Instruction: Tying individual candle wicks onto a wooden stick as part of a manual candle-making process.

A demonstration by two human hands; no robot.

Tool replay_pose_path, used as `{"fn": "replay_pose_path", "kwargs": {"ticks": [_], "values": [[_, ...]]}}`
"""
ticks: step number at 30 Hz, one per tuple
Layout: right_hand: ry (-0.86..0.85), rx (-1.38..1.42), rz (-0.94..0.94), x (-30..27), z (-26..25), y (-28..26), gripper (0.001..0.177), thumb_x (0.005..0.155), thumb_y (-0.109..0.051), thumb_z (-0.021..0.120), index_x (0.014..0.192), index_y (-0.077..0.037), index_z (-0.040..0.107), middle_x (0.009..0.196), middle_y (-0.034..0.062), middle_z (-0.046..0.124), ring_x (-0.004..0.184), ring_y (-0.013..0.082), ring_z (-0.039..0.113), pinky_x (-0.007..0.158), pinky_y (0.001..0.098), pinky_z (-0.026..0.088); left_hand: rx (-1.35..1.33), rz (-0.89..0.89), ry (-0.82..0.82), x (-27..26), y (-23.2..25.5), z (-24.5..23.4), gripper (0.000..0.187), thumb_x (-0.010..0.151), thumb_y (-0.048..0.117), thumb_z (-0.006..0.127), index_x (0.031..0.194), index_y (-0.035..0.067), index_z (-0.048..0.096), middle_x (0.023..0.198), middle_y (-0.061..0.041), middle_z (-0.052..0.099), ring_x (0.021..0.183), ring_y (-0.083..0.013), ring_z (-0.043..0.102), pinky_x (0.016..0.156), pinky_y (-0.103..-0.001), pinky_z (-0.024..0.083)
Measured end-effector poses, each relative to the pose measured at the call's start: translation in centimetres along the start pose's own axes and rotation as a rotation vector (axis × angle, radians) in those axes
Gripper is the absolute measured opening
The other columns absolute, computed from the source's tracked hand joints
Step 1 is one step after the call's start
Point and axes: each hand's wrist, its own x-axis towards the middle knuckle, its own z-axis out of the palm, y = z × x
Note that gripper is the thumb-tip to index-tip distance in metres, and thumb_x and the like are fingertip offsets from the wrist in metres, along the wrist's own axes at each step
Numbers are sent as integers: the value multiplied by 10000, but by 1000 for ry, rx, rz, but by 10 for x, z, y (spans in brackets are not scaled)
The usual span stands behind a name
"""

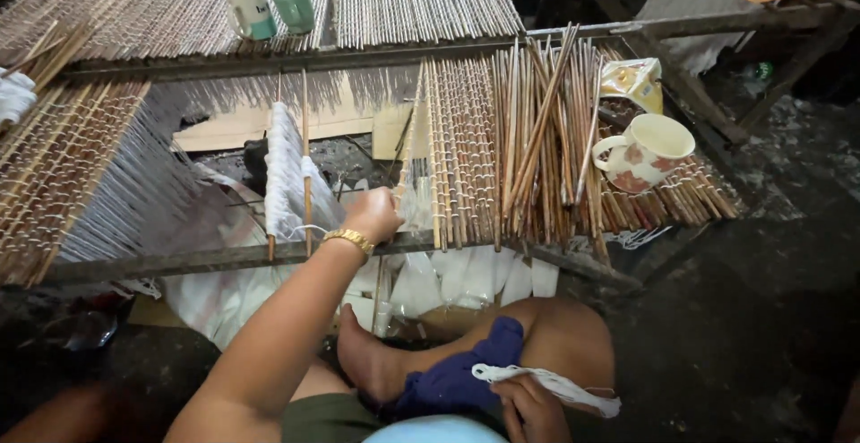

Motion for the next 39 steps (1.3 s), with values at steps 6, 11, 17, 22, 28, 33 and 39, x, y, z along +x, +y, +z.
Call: {"fn": "replay_pose_path", "kwargs": {"ticks": [6, 11, 17, 22, 28, 33, 39], "values": [[-3, -12, -194, 3, -2, 6, 207, 952, -19, 527, 1046, -70, 705, 964, 112, 694, 888, 258, 694, 808, 328, 527, -24, 99, -16, -10, 29, 17, 275, 987, 360, 583, 916, 113, 683, 977, -138, 717, 908, -311, 684, 800, -448, 541], [104, -6, -182, -16, -36, 2, 182, 994, -129, 554, 1049, -79, 721, 998, 107, 708, 948, 259, 682, 905, 363, 514, -29, 179, 36, -13, 35, 23, 318, 1000, 243, 466, 926, 67, 720, 1000, -183, 739, 904, -394, 704, 758, -517, 557], [369, -395, 105, -49, -122, 38, 155, 1010, -132, 596, 1031, -148, 749, 1020, 13, 748, 949, 185, 685, 904, 304, 509, -189, 17, -77, -39, 2, -13, 394, 1083, 301, 400, 1357, 140, 633, 991, -81, 715, 710, -168, 577, 646, -337, 468], [418, -270, 658, -77, -169, 77, 234, 1026, -189, 616, 1208, -96, 729, 1166, 46, 727, 1057, 170, 645, 957, 323, 480, -354, 669, 460, -100, -33, -17, 186, 1074, 209, 605, 1098, 61, 716, 1030, -132, 727, 977, -290, 667, 842, -400, 475], [396, -348, 296, -26, -121, 16, 137, 937, -57, 726, 1045, -124, 775, 926, 90, 713, 857, 324, 684, 780, 415, 536, -593, 623, -64, -184, -64, 79, 113, 932, 133, 701, 1005, 92, 777, 823, -100, 794, 798, -297, 761, 773, -408, 589], [21, -371, -189, 38, -31, -16, 186, 925, -154, 654, 1069, -213, 756, 983, 13, 686, 909, 261, 674, 785, 363, 549, -702, 514, -116, -219, -66, 121, 180, 919, 179, 715, 1072, 152, 805, 737, -48, 760, 716, -193, 713, 704, -341, 593], [-491, -494, -255, 78, 4, -4, 224, 941, -223, 601, 1112, -258, 741, 968, 51, 713, 873, 329, 625, 757, 479, 492, -734, 407, -139, -226, -70, 110, 197, 941, 210, 660, 1069, 146, 796, 822, -14, 792, 775, -119, 733, 713, -277, 576]]}}
